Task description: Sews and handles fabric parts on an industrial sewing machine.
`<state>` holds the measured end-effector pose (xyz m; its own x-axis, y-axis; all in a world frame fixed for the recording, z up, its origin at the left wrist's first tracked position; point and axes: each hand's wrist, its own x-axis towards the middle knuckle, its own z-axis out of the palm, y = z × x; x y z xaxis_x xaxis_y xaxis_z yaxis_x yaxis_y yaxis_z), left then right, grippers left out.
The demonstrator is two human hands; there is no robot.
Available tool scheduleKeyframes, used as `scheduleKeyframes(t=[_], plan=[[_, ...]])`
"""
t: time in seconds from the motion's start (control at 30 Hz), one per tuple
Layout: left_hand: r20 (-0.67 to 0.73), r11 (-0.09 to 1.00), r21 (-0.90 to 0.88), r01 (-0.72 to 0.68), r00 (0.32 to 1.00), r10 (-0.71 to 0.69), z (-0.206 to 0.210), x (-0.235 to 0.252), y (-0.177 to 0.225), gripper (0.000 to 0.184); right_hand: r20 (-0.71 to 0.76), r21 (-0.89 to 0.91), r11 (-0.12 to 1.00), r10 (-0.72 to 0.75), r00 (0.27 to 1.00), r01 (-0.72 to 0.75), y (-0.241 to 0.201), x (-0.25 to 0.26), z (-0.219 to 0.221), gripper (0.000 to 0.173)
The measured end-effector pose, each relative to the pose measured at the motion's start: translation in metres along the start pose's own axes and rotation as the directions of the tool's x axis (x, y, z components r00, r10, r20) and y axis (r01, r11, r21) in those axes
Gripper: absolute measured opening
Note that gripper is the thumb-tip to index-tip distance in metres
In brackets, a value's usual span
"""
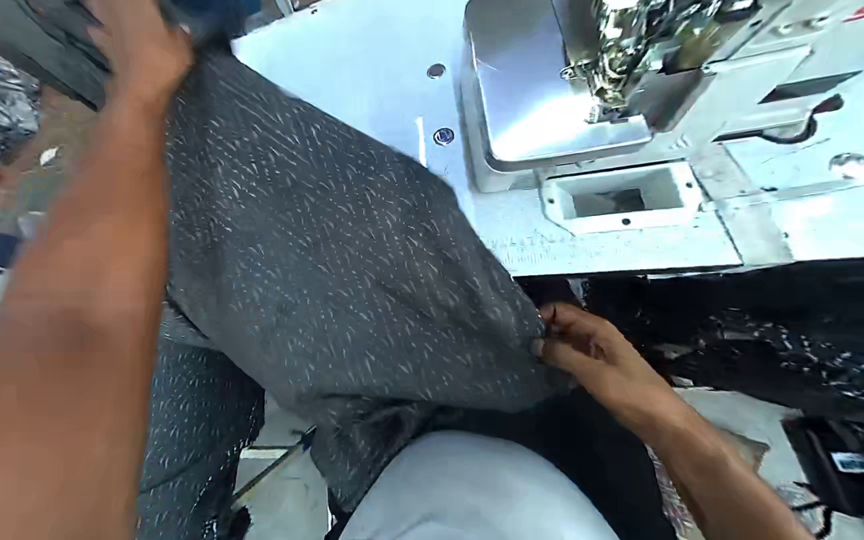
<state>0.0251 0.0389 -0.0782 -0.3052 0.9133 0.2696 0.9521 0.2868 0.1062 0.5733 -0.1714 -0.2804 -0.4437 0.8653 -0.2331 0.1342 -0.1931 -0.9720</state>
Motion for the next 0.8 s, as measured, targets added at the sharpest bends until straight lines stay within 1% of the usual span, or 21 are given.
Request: scheduleKeyframes(t=[0.07,0.1,0.17,0.23,0.27,0.3,0.33,0.37,0.43,0.47,0.5,0.53,0.57,0.6,0.67,0.7,0.73,0.77,0.8], plan=[[0.035,0.974,-0.165,-0.155,0.986,0.162,0.048,-0.029,0.024,0.061,-0.027,0.118,0.993,0.008,1.000,-0.005,0.003,-0.001,0.004,0.018],[0.077,0.949,-0.210,-0.235,0.964,0.256,0.065,-0.052,0.037,0.061,-0.027,0.159,0.987,0.038,0.999,-0.033,0.006,0.000,0.007,0.021],[0.184,0.915,-0.204,-0.348,0.905,0.385,0.086,-0.097,0.055,0.059,0.024,0.143,0.983,0.110,0.994,-0.112,0.004,0.000,0.008,0.028],[0.255,0.898,-0.157,-0.410,0.862,0.438,0.093,-0.125,0.059,0.054,0.118,0.091,0.988,0.110,0.987,-0.121,-0.003,-0.003,0.007,0.027],[0.235,0.892,-0.136,-0.431,0.861,0.452,0.094,-0.132,0.061,0.049,0.156,0.087,0.991,0.088,0.984,-0.103,-0.005,-0.005,0.006,0.023],[0.184,0.881,-0.139,-0.452,0.862,0.472,0.095,-0.136,0.067,0.042,0.172,0.068,0.995,0.060,0.983,-0.072,-0.005,-0.006,0.006,0.019],[0.127,0.860,-0.177,-0.479,0.855,0.503,0.096,-0.139,0.078,0.037,0.157,0.019,0.999,0.024,0.987,-0.027,-0.003,-0.004,0.007,0.015],[0.099,0.828,-0.238,-0.508,0.836,0.541,0.099,-0.140,0.093,0.037,0.129,-0.054,0.998,-0.016,0.992,0.023,0.003,0.001,0.010,0.013],[0.145,0.749,-0.371,-0.549,0.763,0.630,0.104,-0.143,0.133,0.046,0.093,-0.195,0.977,-0.067,0.993,0.085,0.018,0.011,0.014,0.017],[0.173,0.722,-0.384,-0.575,0.723,0.668,0.107,-0.145,0.150,0.050,0.086,-0.226,0.970,-0.072,0.994,0.090,0.023,0.012,0.016,0.020],[0.212,0.712,-0.377,-0.592,0.693,0.689,0.107,-0.146,0.164,0.051,0.089,-0.218,0.972,-0.067,0.994,0.085,0.025,0.009,0.018,0.024],[0.217,0.699,-0.370,-0.611,0.675,0.705,0.107,-0.147,0.171,0.046,0.092,-0.173,0.979,-0.092,0.992,0.107,0.023,0.001,0.017,0.023],[0.183,0.677,-0.371,-0.636,0.664,0.725,0.108,-0.148,0.172,0.037,0.093,-0.100,0.983,-0.145,0.985,0.154,0.015,-0.009,0.013,0.019],[0.120,0.644,-0.374,-0.668,0.653,0.748,0.107,-0.149,0.171,0.029,0.096,-0.048,0.976,-0.205,0.974,0.211,0.001,-0.018,0.002,0.017],[-0.054,0.550,-0.429,-0.716,0.628,0.776,0.106,-0.159,0.166,0.023,0.103,-0.055,0.949,-0.304,0.947,0.311,-0.029,-0.030,-0.030,0.015],[-0.136,0.494,-0.482,-0.723,0.619,0.773,0.107,-0.166,0.167,0.021,0.128,-0.099,0.942,-0.308,0.943,0.321,-0.039,-0.032,-0.049,0.013],[-0.210,0.445,-0.523,-0.727,0.616,0.759,0.108,-0.173,0.171,0.019,0.179,-0.186,0.935,-0.270,0.946,0.302,-0.041,-0.032,-0.070,0.012],[-0.262,0.410,-0.547,-0.730,0.614,0.744,0.108,-0.182,0.176,0.017,0.226,-0.320,0.912,-0.188,0.956,0.255,-0.036,-0.033,-0.089,0.011],[-0.292,0.386,-0.558,-0.735,0.609,0.737,0.110,-0.192,0.181,0.016,0.238,-0.490,0.850,-0.084,0.968,0.194,-0.025,-0.035,-0.102,0.011]])
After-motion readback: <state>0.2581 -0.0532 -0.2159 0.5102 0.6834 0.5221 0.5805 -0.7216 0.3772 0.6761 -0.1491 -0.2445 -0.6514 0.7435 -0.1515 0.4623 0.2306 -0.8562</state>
